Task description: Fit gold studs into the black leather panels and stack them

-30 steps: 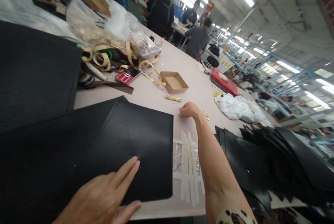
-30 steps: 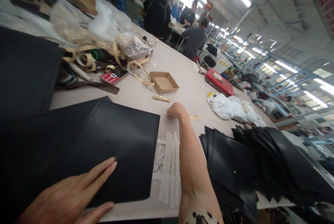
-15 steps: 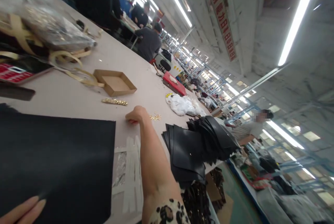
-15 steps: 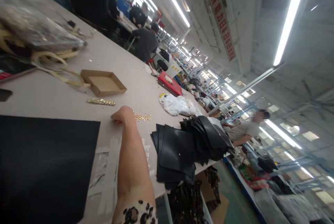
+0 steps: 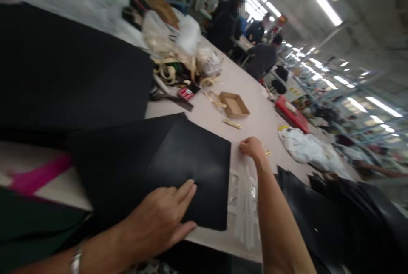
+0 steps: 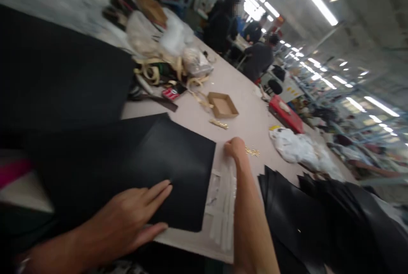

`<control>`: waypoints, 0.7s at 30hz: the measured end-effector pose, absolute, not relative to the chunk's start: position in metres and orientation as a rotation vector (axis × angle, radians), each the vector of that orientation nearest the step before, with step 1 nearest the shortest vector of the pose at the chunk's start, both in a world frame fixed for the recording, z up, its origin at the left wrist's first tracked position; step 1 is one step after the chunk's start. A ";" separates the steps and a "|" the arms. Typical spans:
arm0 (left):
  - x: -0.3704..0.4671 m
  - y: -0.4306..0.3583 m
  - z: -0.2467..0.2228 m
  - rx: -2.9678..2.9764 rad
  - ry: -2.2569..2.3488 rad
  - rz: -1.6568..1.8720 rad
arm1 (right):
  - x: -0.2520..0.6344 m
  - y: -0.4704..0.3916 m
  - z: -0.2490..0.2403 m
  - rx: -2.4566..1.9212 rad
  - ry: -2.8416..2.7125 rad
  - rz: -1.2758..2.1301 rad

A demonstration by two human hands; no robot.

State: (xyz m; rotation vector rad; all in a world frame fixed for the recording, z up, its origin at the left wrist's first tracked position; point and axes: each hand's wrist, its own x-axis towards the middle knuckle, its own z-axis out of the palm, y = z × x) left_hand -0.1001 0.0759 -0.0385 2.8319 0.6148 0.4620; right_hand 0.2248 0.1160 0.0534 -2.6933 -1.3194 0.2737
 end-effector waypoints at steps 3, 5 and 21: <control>-0.099 0.079 -0.026 2.829 0.610 0.362 | 0.194 0.110 0.028 -2.520 -1.421 0.513; -0.099 0.079 -0.024 2.827 0.614 0.378 | 0.170 0.088 0.023 -2.377 -1.495 0.661; -0.101 0.079 -0.029 2.771 0.550 0.380 | 0.091 0.052 0.013 -2.059 -1.735 0.890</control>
